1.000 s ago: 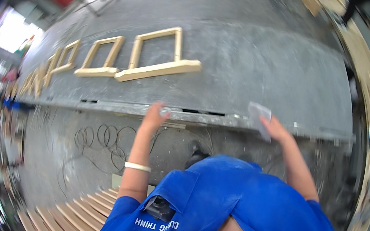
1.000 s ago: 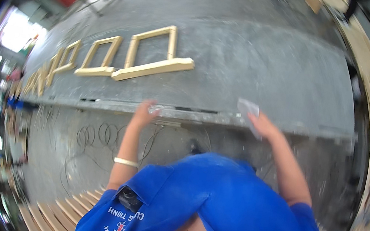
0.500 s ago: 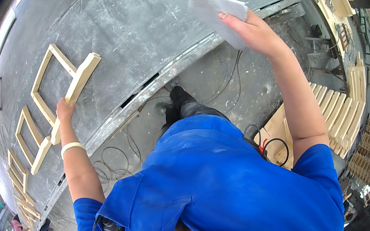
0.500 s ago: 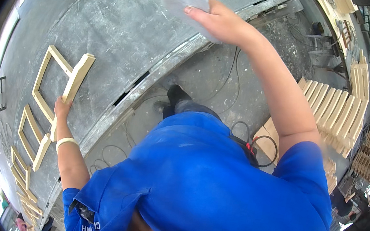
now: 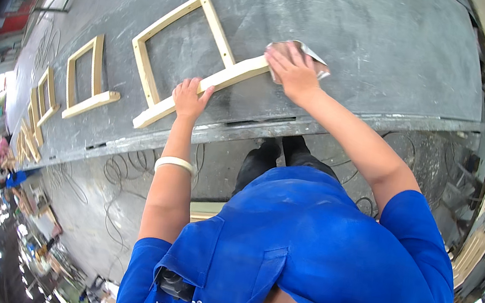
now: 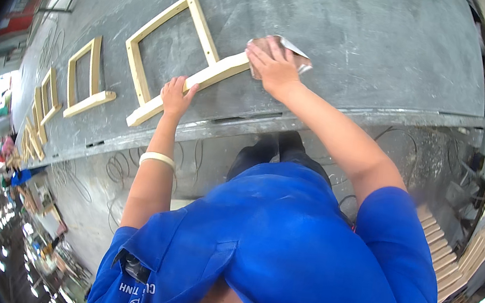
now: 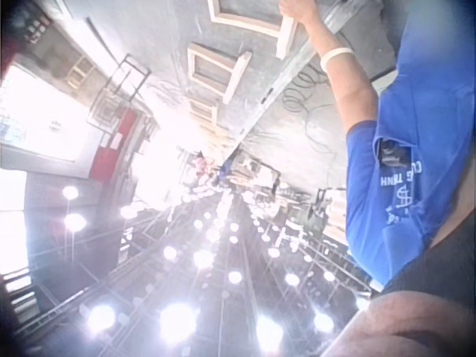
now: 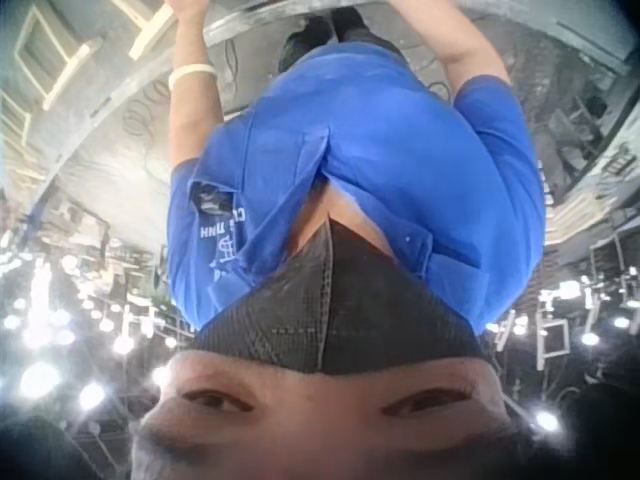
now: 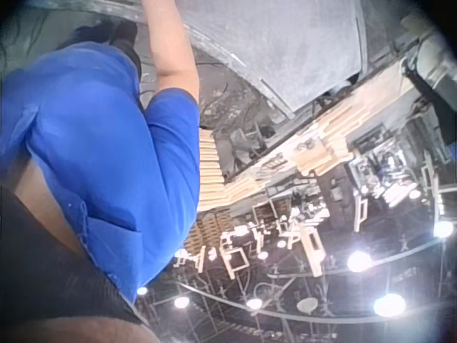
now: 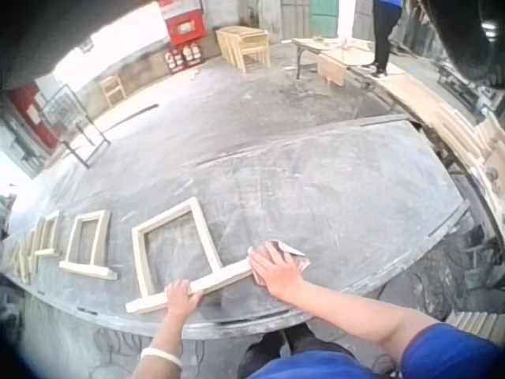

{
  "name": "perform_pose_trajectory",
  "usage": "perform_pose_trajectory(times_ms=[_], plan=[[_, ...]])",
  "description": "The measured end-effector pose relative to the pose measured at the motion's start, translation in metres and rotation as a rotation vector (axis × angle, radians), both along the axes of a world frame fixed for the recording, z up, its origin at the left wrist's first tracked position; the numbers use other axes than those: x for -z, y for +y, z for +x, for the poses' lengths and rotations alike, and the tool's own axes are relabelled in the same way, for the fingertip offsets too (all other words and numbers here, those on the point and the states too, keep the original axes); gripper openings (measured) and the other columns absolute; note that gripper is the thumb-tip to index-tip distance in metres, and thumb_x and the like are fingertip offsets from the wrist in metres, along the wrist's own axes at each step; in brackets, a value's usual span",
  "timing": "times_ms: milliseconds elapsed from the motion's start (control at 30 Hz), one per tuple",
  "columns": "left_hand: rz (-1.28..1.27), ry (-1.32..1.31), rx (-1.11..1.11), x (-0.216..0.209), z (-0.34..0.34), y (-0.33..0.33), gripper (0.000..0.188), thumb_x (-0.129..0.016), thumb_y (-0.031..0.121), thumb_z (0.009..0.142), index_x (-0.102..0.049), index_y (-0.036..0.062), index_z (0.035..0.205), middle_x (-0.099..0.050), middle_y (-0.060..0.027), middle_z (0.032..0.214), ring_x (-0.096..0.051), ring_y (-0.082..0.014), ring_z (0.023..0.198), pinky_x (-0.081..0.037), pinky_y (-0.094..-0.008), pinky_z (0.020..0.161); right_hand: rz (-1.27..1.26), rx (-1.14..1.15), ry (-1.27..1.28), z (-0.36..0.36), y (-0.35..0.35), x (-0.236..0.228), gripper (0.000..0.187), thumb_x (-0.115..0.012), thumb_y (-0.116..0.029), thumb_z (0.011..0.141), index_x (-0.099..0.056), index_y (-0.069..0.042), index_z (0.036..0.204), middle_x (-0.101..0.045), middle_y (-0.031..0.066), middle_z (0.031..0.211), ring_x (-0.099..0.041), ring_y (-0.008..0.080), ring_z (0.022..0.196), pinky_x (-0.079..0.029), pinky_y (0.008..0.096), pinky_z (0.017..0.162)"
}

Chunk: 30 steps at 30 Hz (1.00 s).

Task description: The person sands multiple wooden chair frames using a sanding block. They pick up each frame, sand all sides, flip the frame, and place it on a stack. The person repeats this process for several frames throughout the clip.

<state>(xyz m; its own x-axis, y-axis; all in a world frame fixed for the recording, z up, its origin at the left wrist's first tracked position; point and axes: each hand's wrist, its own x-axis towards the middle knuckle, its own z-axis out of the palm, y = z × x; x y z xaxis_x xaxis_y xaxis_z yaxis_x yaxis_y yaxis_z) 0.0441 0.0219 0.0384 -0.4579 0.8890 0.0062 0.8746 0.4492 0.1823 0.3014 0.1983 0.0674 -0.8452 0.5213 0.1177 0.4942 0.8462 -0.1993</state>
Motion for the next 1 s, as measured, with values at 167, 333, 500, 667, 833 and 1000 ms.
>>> perform_pose_trajectory(times_ms=[167, 333, 500, 667, 833, 1000], plan=[[-0.003, -0.037, -0.018, 0.001, 0.005, -0.002, 0.044, -0.063, 0.052, 0.078, -0.064, 0.0154, 0.103, -0.059, -0.0041, 0.106, -0.052, -0.0282, 0.1, -0.035, -0.0421, 0.091, -0.047, -0.162, 0.056, -0.009, 0.009, 0.019, 0.052, -0.05, -0.014, 0.084, -0.044, -0.02, 0.136, -0.037, -0.0071, 0.145, -0.029, 0.029, 0.136, -0.032, 0.049, 0.101], [0.005, -0.058, -0.023, -0.004, 0.007, -0.001, 0.042, -0.064, 0.051, 0.077, -0.064, 0.016, 0.102, -0.058, -0.0037, 0.107, -0.05, -0.0278, 0.101, -0.034, -0.042, 0.092, -0.116, -0.214, 0.012, -0.014, 0.009, 0.025, 0.055, -0.054, -0.018, 0.085, -0.041, -0.024, 0.138, -0.033, -0.0081, 0.147, -0.022, 0.0299, 0.139, -0.031, 0.0549, 0.103], [0.034, -0.067, -0.017, -0.009, 0.01, 0.001, 0.04, -0.065, 0.048, 0.077, -0.063, 0.0164, 0.1, -0.058, -0.0034, 0.106, -0.05, -0.0276, 0.099, -0.033, -0.042, 0.091, -0.151, -0.219, 0.035, -0.017, 0.01, 0.021, 0.056, -0.057, -0.023, 0.086, -0.039, -0.027, 0.139, -0.031, -0.0086, 0.148, -0.018, 0.0341, 0.14, -0.028, 0.058, 0.104], [0.086, -0.037, 0.004, -0.009, 0.01, 0.002, 0.037, -0.065, 0.047, 0.077, -0.063, 0.0161, 0.098, -0.058, -0.0044, 0.103, -0.051, -0.0276, 0.097, -0.035, -0.0429, 0.09, -0.216, -0.215, -0.042, -0.013, 0.017, 0.015, 0.054, -0.056, -0.021, 0.087, -0.041, -0.026, 0.138, -0.033, -0.0096, 0.147, -0.018, 0.0357, 0.139, -0.027, 0.0578, 0.105], [0.055, -0.055, -0.003, -0.011, 0.011, 0.001, 0.038, -0.065, 0.046, 0.078, -0.063, 0.0159, 0.1, -0.057, -0.0052, 0.105, -0.052, -0.0278, 0.098, -0.037, -0.042, 0.087, -0.246, -0.232, 0.011, -0.016, 0.016, 0.012, 0.051, -0.056, -0.018, 0.087, -0.043, -0.025, 0.136, -0.034, -0.0085, 0.146, -0.019, 0.038, 0.138, -0.024, 0.0588, 0.106], [0.168, -0.045, -0.03, -0.01, 0.015, -0.001, 0.047, -0.063, 0.053, 0.075, -0.063, 0.0144, 0.102, -0.057, -0.006, 0.102, -0.05, -0.028, 0.098, -0.035, -0.042, 0.089, -0.209, -0.197, -0.148, -0.016, 0.01, 0.016, 0.058, -0.055, -0.015, 0.086, -0.037, -0.025, 0.14, -0.031, -0.006, 0.148, -0.016, 0.037, 0.139, -0.023, 0.0601, 0.105]])
